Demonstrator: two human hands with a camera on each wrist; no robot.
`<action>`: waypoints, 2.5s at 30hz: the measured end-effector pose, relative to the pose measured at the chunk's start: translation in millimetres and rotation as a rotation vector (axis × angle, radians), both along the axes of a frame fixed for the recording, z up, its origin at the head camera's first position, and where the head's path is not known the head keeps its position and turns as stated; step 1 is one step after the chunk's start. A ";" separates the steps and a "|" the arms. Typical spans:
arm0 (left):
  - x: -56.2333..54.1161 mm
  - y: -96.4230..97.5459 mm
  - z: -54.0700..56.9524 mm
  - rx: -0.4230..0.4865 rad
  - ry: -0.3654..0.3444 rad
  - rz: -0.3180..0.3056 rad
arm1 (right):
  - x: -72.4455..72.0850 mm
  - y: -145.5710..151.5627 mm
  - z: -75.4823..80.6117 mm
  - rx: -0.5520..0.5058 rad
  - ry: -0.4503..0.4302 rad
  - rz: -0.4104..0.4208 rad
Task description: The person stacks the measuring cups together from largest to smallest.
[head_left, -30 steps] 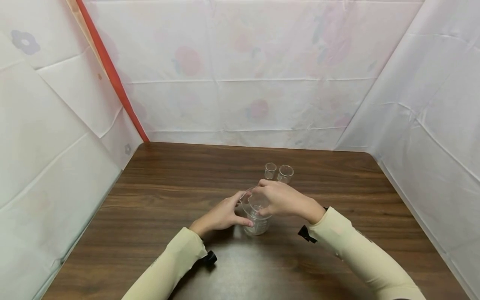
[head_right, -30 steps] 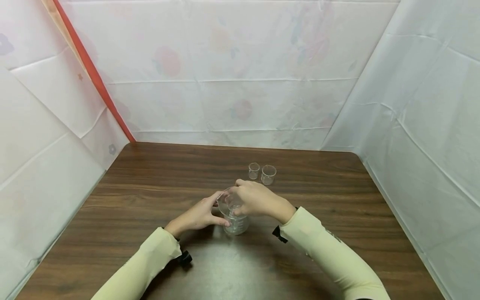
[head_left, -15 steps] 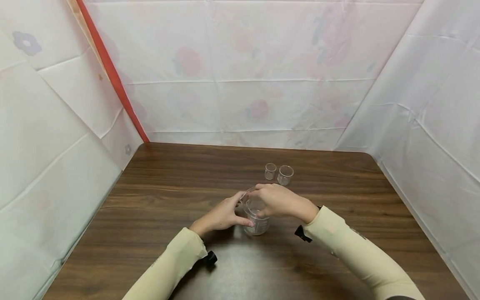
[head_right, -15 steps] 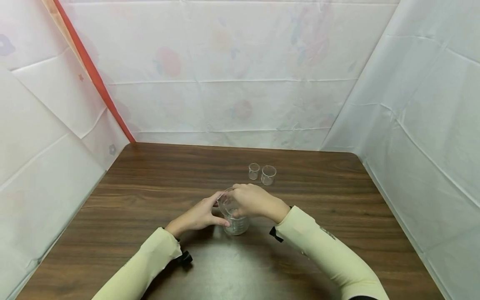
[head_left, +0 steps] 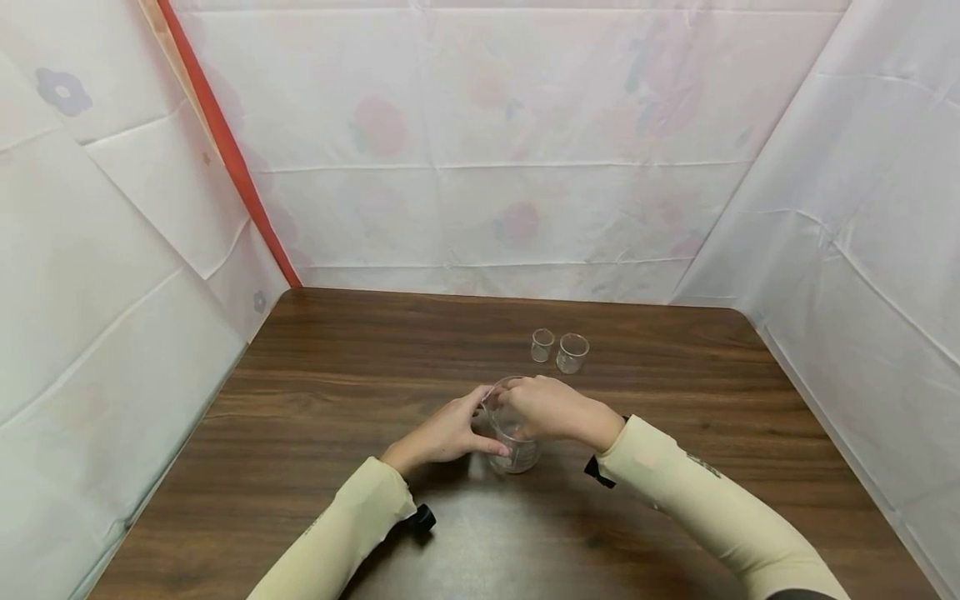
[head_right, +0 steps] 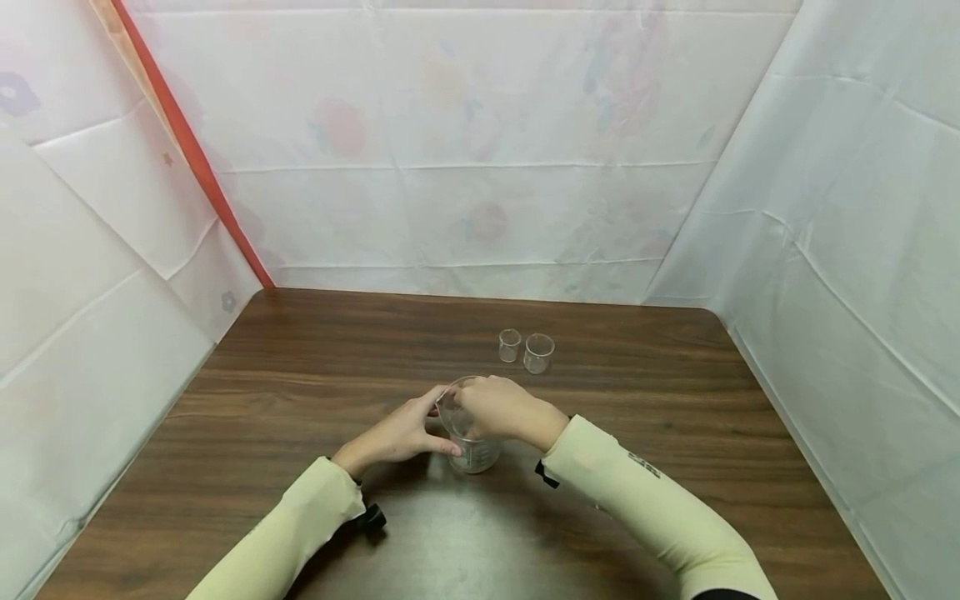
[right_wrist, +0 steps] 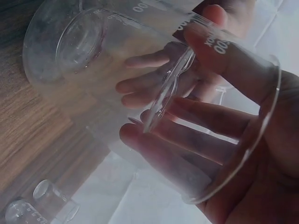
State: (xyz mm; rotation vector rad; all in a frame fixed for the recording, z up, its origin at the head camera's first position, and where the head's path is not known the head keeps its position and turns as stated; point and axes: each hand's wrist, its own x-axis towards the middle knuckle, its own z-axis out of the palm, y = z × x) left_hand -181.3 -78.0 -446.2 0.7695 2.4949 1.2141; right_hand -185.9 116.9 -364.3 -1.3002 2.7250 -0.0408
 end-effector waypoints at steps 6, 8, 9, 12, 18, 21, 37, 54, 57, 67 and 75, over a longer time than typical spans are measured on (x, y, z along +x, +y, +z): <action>0.6 0.3 -1.9 0.018 -0.003 -0.015 | 0.5 -2.9 -3.4 0.021 -0.048 -0.033; 0.8 0.4 -2.0 0.022 -0.001 -0.013 | 0.5 -3.8 -3.9 0.026 -0.044 -0.033; 0.7 0.5 -2.0 0.023 0.000 -0.012 | 0.5 -4.1 -4.0 0.029 -0.042 -0.033; -0.1 0.7 -2.1 0.024 0.007 -0.009 | 0.5 -5.7 -3.3 0.041 -0.043 -0.042; -1.6 1.3 -1.8 0.052 0.034 -0.021 | -0.3 -8.0 -2.2 0.038 -0.064 -0.052; -2.0 1.6 -1.7 0.054 0.041 -0.020 | -0.9 -8.6 -2.2 0.037 -0.067 -0.049; -1.8 2.5 -2.8 0.023 0.043 -0.014 | 3.2 -3.3 0.0 0.024 -0.046 -0.046; 0.1 1.4 -1.7 0.046 0.039 -0.014 | 3.1 3.8 19.4 -0.106 -0.070 -0.033; -0.1 1.6 -2.1 0.041 0.039 -0.011 | 2.6 5.5 21.4 -0.130 -0.059 -0.045; -0.5 2.3 -2.7 0.034 0.035 -0.007 | 1.1 12.1 27.9 -0.190 -0.074 -0.065; -1.2 3.0 -3.2 0.043 0.045 -0.035 | -2.6 18.3 31.7 -0.206 -0.087 -0.096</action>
